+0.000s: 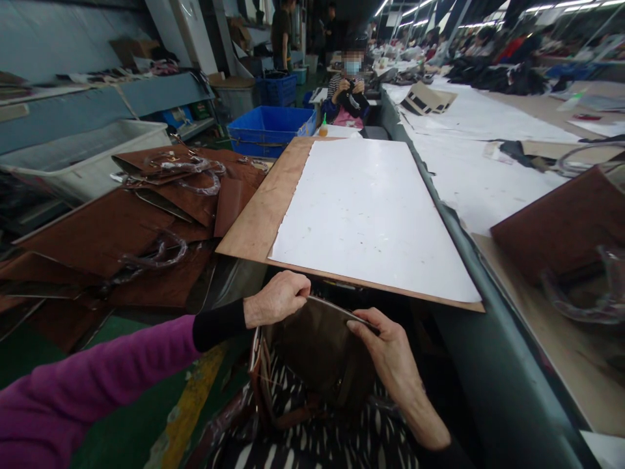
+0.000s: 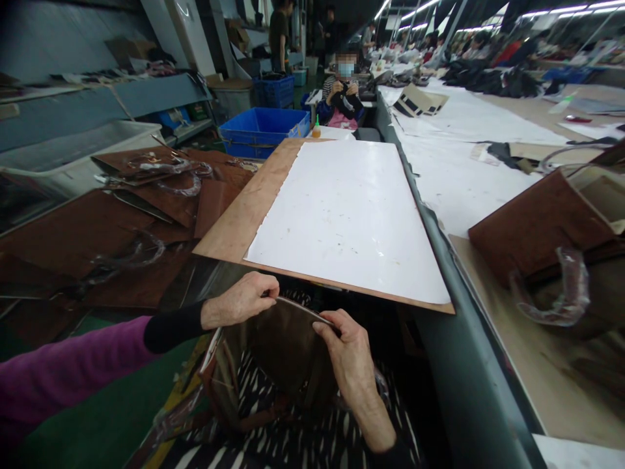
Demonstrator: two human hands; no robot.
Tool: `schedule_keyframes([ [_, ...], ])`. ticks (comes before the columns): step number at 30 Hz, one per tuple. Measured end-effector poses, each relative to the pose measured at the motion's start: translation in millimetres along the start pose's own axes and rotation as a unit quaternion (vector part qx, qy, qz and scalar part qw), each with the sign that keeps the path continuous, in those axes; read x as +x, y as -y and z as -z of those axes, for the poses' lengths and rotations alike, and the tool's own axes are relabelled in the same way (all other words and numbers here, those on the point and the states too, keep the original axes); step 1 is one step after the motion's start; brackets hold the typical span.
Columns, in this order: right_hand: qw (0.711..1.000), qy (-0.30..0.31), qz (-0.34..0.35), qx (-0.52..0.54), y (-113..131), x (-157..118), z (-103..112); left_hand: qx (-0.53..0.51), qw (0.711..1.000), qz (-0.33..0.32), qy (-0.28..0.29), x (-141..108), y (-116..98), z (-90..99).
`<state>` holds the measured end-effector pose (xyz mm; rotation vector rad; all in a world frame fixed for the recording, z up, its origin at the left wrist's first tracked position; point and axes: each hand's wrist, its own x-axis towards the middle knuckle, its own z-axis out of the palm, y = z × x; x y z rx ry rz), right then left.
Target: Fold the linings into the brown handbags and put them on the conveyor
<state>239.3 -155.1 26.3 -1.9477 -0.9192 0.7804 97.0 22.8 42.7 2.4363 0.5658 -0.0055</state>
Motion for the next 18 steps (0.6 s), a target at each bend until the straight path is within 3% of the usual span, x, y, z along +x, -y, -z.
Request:
schedule_keyframes([
  [8, 0.998, 0.017, -0.040, 0.042, 1.4, 0.4, 1.9, -0.089, 0.993, 0.076, 0.006, 4.2, -2.8, 3.3],
  [18, 0.994, 0.037, -0.071, 0.070, -6.6, 4.0, 0.6, -0.121, 0.989, 0.087, -0.024, 6.6, 4.1, -2.8],
])
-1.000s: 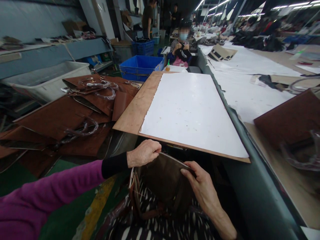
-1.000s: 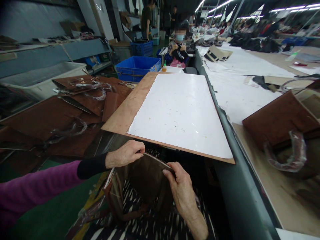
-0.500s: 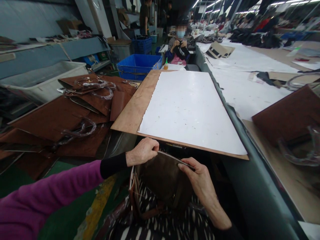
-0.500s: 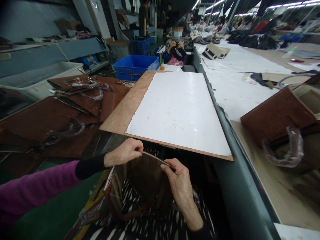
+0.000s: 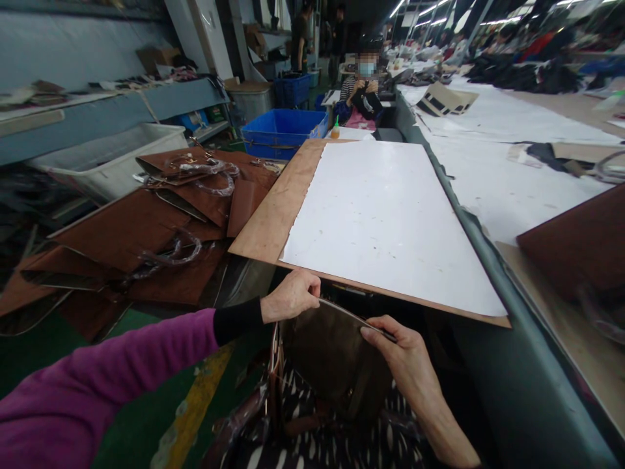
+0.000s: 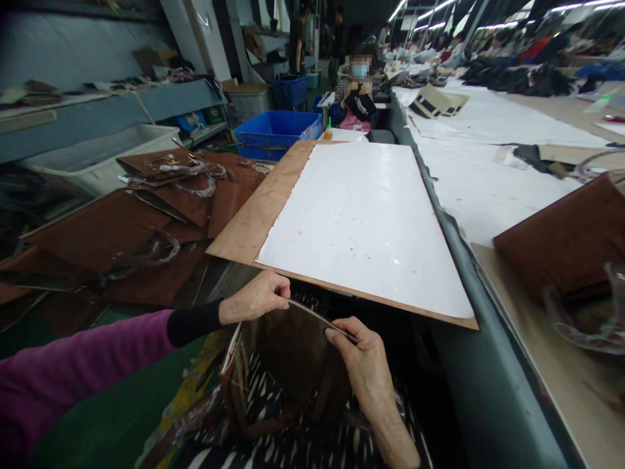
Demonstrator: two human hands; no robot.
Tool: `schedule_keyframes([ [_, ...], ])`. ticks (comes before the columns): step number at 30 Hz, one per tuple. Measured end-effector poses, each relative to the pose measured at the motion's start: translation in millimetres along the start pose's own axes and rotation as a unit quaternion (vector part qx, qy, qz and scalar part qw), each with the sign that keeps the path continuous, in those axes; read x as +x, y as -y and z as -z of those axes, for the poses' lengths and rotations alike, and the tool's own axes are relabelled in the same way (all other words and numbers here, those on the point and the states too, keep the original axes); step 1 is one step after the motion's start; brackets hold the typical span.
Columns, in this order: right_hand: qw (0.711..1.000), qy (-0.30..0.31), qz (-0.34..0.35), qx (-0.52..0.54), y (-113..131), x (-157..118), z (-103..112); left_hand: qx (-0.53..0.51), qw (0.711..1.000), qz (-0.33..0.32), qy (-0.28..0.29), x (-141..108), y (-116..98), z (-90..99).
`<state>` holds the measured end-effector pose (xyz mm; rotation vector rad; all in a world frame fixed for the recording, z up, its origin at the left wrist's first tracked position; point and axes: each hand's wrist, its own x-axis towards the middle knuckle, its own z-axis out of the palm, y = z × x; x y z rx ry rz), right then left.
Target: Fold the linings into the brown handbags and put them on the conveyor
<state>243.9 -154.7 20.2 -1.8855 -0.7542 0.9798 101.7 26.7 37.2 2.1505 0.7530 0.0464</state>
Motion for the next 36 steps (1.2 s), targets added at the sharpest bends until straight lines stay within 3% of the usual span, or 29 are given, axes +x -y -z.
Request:
schedule_keyframes([
  [9, 1.000, 0.014, -0.002, -0.024, 1.9, -1.9, 1.8, 0.018, 0.999, -0.024, -0.009, 0.0, -0.4, -0.4],
  [15, 0.986, -0.013, 0.047, -0.159, 13.5, -2.7, 2.5, -0.010, 0.999, -0.034, -0.009, 1.7, -2.5, -1.1],
  [21, 0.950, -0.024, 0.116, -0.289, 26.5, -2.6, 2.9, -0.046, 0.995, -0.009, 0.090, 0.9, -5.5, 0.8],
  [27, 0.920, -0.046, 0.151, -0.358, 19.1, 1.4, -1.6, -0.040, 0.995, -0.018, 0.088, 1.3, -1.5, 1.3],
  [33, 0.842, -0.066, 0.224, -0.486, 21.7, 1.8, -16.9, -0.003, 0.996, -0.027, 0.080, 0.2, -5.4, -0.1],
  [36, 0.818, -0.068, 0.248, -0.514, 23.6, 1.7, -23.7, 0.026, 0.997, -0.043, 0.065, -0.7, -8.6, -0.6],
])
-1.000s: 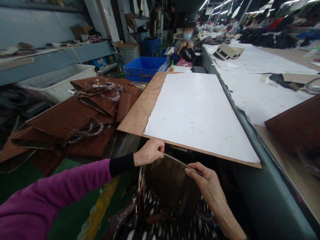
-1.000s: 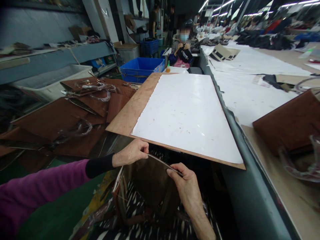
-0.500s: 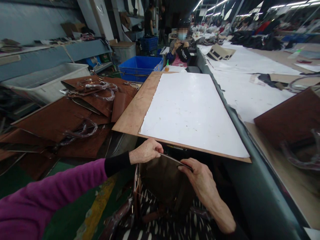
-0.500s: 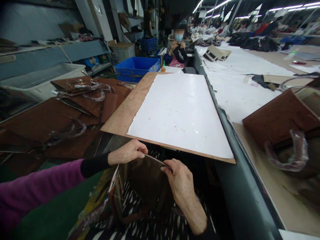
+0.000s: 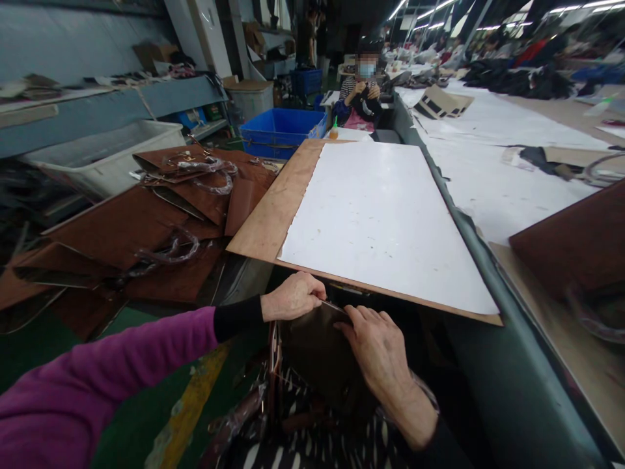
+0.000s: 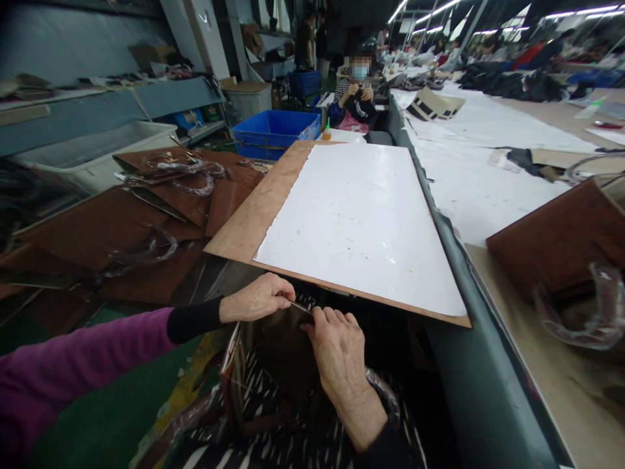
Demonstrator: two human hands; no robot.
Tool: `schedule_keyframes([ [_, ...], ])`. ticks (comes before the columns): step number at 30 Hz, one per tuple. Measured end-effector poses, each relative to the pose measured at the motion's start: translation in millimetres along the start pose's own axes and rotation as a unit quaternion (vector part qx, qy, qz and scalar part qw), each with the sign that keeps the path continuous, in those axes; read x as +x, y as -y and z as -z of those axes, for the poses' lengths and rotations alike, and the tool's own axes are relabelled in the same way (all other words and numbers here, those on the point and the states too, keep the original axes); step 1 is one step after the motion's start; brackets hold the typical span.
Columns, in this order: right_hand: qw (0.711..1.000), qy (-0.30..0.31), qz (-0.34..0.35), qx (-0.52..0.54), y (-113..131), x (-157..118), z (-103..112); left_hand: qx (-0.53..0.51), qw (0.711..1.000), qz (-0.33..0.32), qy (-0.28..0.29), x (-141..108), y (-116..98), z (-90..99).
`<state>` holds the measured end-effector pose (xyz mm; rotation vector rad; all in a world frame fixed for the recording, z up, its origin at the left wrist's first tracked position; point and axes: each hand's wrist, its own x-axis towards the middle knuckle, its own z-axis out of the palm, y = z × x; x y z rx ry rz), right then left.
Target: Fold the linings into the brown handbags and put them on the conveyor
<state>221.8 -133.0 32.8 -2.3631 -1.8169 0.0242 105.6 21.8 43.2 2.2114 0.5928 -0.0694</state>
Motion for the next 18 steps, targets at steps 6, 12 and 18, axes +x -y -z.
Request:
schedule_keyframes([
  [6, 1.000, 0.018, -0.011, 0.017, 0.3, 2.3, -1.4, 0.036, 0.999, -0.012, -0.004, -0.6, -1.6, 0.0],
  [12, 0.992, 0.067, -0.075, 0.075, -0.5, 8.1, 5.6, 0.032, 0.999, -0.020, 0.010, -0.2, -3.4, 1.2],
  [18, 0.988, 0.095, -0.099, 0.077, 4.7, 14.5, 9.3, 0.031, 0.999, -0.006, 0.008, -0.6, -3.3, 0.6],
])
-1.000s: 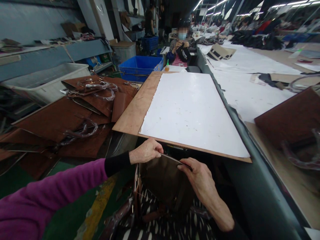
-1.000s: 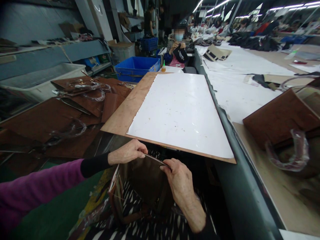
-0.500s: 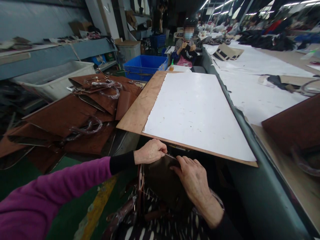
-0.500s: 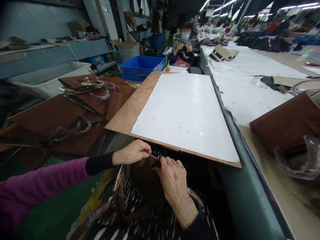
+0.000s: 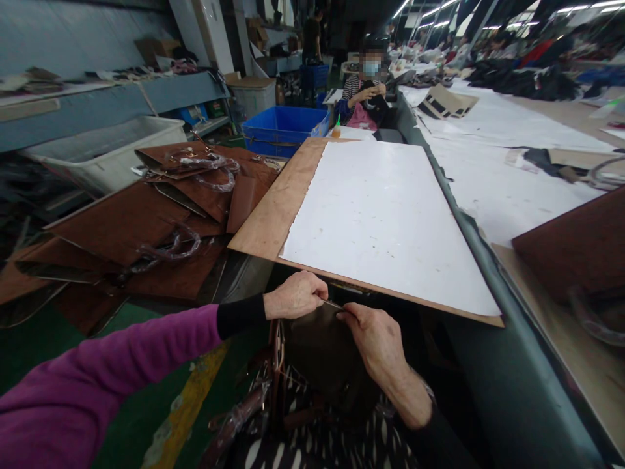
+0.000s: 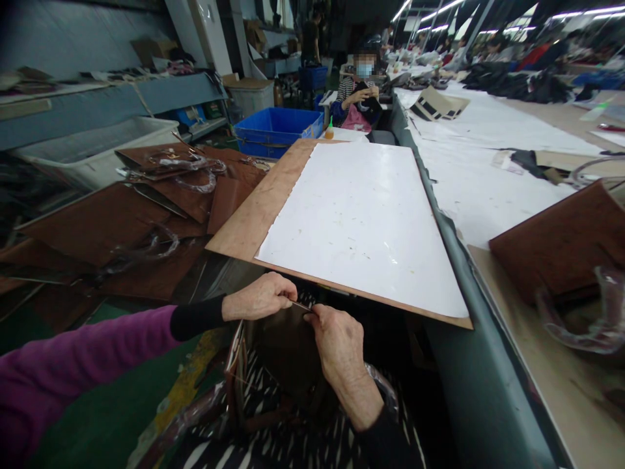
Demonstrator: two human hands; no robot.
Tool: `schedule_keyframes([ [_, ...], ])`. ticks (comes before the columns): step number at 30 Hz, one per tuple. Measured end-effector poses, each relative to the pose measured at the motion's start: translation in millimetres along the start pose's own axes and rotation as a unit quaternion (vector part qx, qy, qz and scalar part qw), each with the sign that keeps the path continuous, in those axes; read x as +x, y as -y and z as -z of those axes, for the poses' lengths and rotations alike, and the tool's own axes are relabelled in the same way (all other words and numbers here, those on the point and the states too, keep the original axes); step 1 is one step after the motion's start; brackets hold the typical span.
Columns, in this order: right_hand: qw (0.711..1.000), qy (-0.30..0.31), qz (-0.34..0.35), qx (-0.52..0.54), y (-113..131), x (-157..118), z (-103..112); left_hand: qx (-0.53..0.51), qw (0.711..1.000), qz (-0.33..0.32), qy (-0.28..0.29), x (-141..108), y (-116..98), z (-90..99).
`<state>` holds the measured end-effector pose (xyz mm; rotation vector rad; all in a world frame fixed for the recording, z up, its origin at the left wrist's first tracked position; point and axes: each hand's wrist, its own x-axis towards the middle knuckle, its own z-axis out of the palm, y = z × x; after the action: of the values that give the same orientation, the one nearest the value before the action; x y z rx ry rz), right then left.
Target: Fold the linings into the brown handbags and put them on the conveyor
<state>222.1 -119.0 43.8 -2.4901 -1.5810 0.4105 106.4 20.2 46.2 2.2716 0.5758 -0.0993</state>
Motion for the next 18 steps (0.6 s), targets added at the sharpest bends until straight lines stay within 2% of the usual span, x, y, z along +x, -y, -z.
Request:
schedule_keyframes([
  [4, 1.000, 0.026, 0.000, 0.006, 8.5, 6.1, 1.7, 0.006, 1.000, -0.015, -0.003, 0.9, -0.7, -2.5],
  [12, 1.000, 0.021, 0.014, -0.001, 15.0, 10.8, -2.9, 0.035, 0.999, -0.032, -0.009, 1.2, -1.9, -2.2],
  [15, 1.000, 0.019, 0.013, 0.017, 13.4, 7.6, 0.9, 0.035, 0.999, -0.038, -0.002, 0.4, -4.0, -2.0],
  [18, 0.996, 0.041, -0.015, 0.076, 2.8, 2.6, 8.9, 0.029, 0.999, -0.037, 0.001, -0.9, -5.1, -1.5],
])
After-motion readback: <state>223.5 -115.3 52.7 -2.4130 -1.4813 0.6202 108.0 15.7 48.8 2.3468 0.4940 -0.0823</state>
